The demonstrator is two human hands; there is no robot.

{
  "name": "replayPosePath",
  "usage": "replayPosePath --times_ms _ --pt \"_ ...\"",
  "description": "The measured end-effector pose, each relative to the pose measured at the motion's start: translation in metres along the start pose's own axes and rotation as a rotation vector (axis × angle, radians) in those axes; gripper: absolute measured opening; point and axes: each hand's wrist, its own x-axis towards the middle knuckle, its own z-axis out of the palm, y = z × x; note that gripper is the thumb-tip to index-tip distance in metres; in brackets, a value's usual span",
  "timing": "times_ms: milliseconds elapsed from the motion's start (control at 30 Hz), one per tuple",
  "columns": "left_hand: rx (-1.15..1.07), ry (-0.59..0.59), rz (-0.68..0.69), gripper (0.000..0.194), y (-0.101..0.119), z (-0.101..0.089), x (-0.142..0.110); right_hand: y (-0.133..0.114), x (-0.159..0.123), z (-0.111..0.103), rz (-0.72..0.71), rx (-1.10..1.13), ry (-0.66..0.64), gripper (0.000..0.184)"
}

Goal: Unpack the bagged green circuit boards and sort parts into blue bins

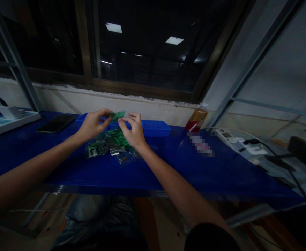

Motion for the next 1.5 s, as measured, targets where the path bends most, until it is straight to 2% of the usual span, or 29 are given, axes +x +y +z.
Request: replayPosePath --times_ms 67,133,233,333,500,600,700,767,800,900,967,1033,1133,1200,1300,1400,1500 --pt "0.164 -0.032 0.2 0.021 0.006 0.005 -0.002 0.005 0.002 0.002 0.123 0.113 0.019 0.04" --pt "0.253 -0.059 0.32 0.024 0.011 0.012 -0.004 0.012 0.005 0.003 0.22 0.213 -0.004 0.043" --pt "0.315 -0.064 0.333 0.021 0.013 0.02 -0.007 0.02 0.005 0.002 0.253 0.256 -0.028 0.039" --pt "0.257 -0.063 0.162 0.028 0.007 0.019 -0.009 0.021 0.003 0.001 0.123 0.13 -0.028 0.032" --pt "-0.223 -0.029 -0.348 0.056 -0.01 0.016 -0.004 0.018 0.001 0.006 -0.092 -0.076 -0.146 0.032" --pt "-0.367 0.018 -0.414 0.043 -0.016 0.018 -0.002 0.017 0.004 0.005 -0.154 -0.077 -0.194 0.038" --pt "-0.253 0.102 -0.258 0.025 -0.018 0.015 -0.002 0.012 0.007 0.001 -0.147 0.012 -0.175 0.031" --pt "-0.079 0.15 -0.076 0.02 -0.016 0.01 -0.004 0.008 0.009 -0.001 -0.066 0.098 -0.144 0.024" --pt "0.005 0.15 0.018 0.018 -0.015 0.008 -0.006 0.007 0.009 0.0 -0.011 0.144 -0.141 0.026" --pt "0.145 0.065 0.237 0.018 -0.008 0.005 -0.01 0.008 0.009 0.005 0.156 0.239 -0.147 0.044" --pt "0.149 -0.002 0.285 0.018 -0.004 0.007 -0.011 0.011 0.008 0.006 0.18 0.235 -0.102 0.043" --pt "0.086 -0.042 0.204 0.021 0.0 0.009 -0.011 0.013 0.007 0.005 0.08 0.165 -0.047 0.035" --pt "-0.189 -0.045 -0.121 0.037 0.001 0.011 -0.008 0.011 0.004 0.0 -0.172 -0.004 -0.055 0.023" --pt "-0.405 -0.049 -0.319 0.04 -0.001 0.009 -0.006 0.007 0.0 -0.001 -0.293 -0.104 -0.102 0.029" --pt "-0.547 -0.095 -0.443 0.027 -0.007 0.002 -0.001 0.004 -0.004 0.001 -0.364 -0.188 -0.151 0.039" --pt "-0.355 -0.04 -0.409 0.019 -0.017 -0.013 0.003 0.004 -0.005 0.001 -0.338 -0.191 -0.134 0.037" --pt "0.108 0.196 -0.237 0.018 -0.034 -0.032 0.004 0.009 -0.002 -0.003 -0.276 -0.168 -0.091 0.031"
